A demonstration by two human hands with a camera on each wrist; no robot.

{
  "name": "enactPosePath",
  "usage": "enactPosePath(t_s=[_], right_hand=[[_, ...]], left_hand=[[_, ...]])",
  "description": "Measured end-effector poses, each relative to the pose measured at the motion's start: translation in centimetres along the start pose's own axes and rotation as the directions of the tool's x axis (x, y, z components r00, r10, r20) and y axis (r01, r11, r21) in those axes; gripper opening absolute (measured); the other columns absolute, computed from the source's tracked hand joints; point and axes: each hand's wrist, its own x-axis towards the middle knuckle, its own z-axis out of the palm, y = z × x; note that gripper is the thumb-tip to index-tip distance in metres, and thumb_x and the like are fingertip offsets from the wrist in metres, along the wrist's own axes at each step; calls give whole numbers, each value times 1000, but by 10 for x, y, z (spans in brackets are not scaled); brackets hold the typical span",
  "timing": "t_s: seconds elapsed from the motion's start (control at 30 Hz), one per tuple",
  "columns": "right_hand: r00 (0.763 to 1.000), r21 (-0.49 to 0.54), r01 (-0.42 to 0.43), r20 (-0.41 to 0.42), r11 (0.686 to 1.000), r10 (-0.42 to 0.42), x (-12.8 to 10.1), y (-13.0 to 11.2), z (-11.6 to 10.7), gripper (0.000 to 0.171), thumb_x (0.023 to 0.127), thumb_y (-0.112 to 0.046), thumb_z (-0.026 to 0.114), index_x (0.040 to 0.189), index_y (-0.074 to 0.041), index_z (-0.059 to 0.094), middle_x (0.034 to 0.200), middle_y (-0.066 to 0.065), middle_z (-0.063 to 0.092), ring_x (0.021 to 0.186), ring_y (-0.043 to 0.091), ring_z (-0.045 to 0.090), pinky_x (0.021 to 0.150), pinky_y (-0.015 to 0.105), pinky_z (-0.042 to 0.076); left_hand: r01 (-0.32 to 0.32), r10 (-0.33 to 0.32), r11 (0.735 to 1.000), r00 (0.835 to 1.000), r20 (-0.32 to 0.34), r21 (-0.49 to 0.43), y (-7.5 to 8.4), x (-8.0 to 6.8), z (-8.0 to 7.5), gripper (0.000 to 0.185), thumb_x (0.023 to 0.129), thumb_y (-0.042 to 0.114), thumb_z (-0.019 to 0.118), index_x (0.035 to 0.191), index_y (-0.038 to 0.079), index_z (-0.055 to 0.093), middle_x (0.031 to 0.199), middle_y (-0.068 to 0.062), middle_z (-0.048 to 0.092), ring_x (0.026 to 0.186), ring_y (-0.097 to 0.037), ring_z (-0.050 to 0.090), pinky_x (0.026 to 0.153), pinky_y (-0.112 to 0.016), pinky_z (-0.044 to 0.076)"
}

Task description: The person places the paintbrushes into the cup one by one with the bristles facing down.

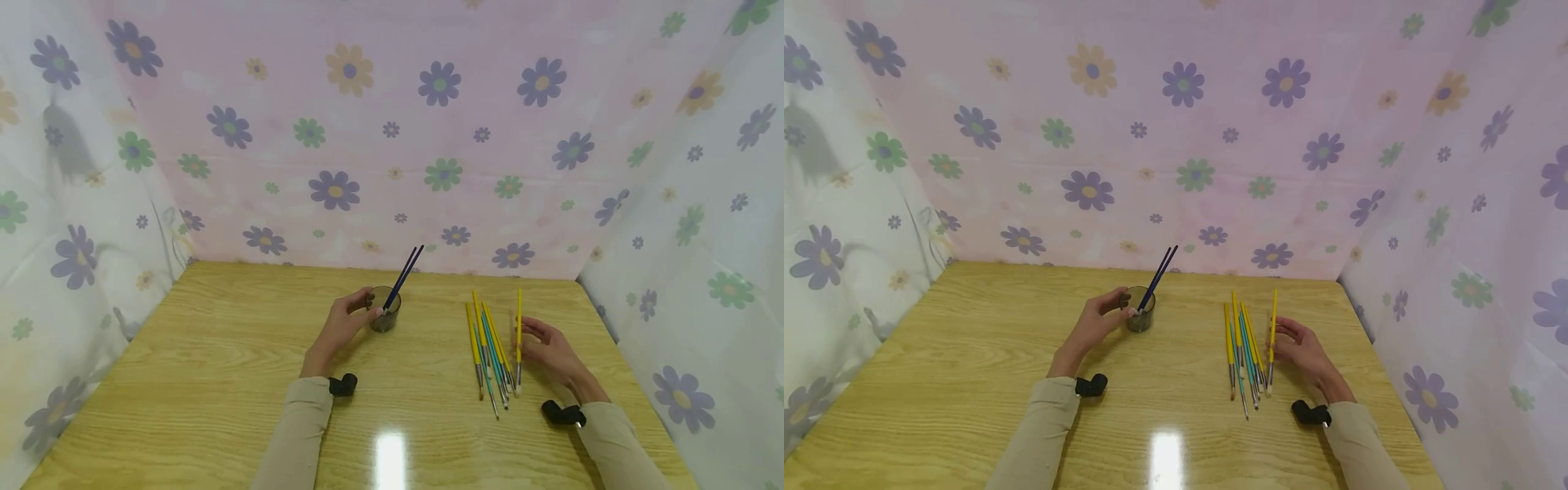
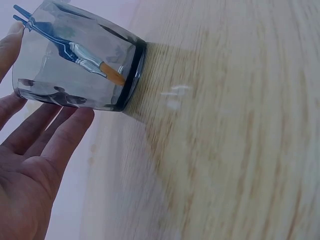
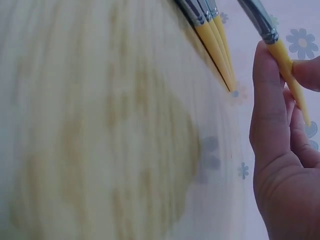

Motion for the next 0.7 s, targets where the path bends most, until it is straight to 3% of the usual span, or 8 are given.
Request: enactPosePath(t_s=[0.1, 0.2, 0.53, 0.7], right_hand=[[1000, 36, 21, 17, 999, -21, 0, -1, 2, 67, 98, 4, 60, 152, 17, 21, 132, 9, 57, 101, 8, 69, 82, 30, 61], [998, 66, 43, 39, 997, -45, 0, -1, 6, 67, 98, 5, 60, 151, 18, 22, 128, 3, 61, 103, 11, 70, 82, 31, 62], [995, 114, 85, 44, 990, -91, 3, -4, 29, 65, 100, 5, 58, 152, 16, 20, 130, 8, 58, 103, 13, 70, 83, 32, 62], [989, 134, 128, 52, 983, -136, 4, -9, 42, 59, 100, 6, 58, 151, 8, 29, 130, 11, 59, 103, 15, 71, 82, 31, 62]], left_hand=[[5, -5, 1000, 1000, 3, -6, 0, 0, -1, 66, 97, 24, 73, 154, 4, 45, 145, -21, 56, 137, -34, 52, 109, -55, 46], [10, -10, 1000, 1000, 7, -9, 1, 0, -1, 66, 97, 24, 73, 154, 5, 45, 145, -20, 56, 138, -34, 51, 109, -55, 46], [14, -14, 1000, 1000, 0, -4, 2, -1, 0, 65, 97, 23, 73, 153, 4, 45, 145, -21, 56, 137, -35, 52, 109, -55, 46], [10, -10, 1000, 1000, -3, 3, 3, -2, 0, 64, 98, 21, 72, 153, 3, 45, 144, -22, 56, 137, -35, 52, 109, -54, 46]])
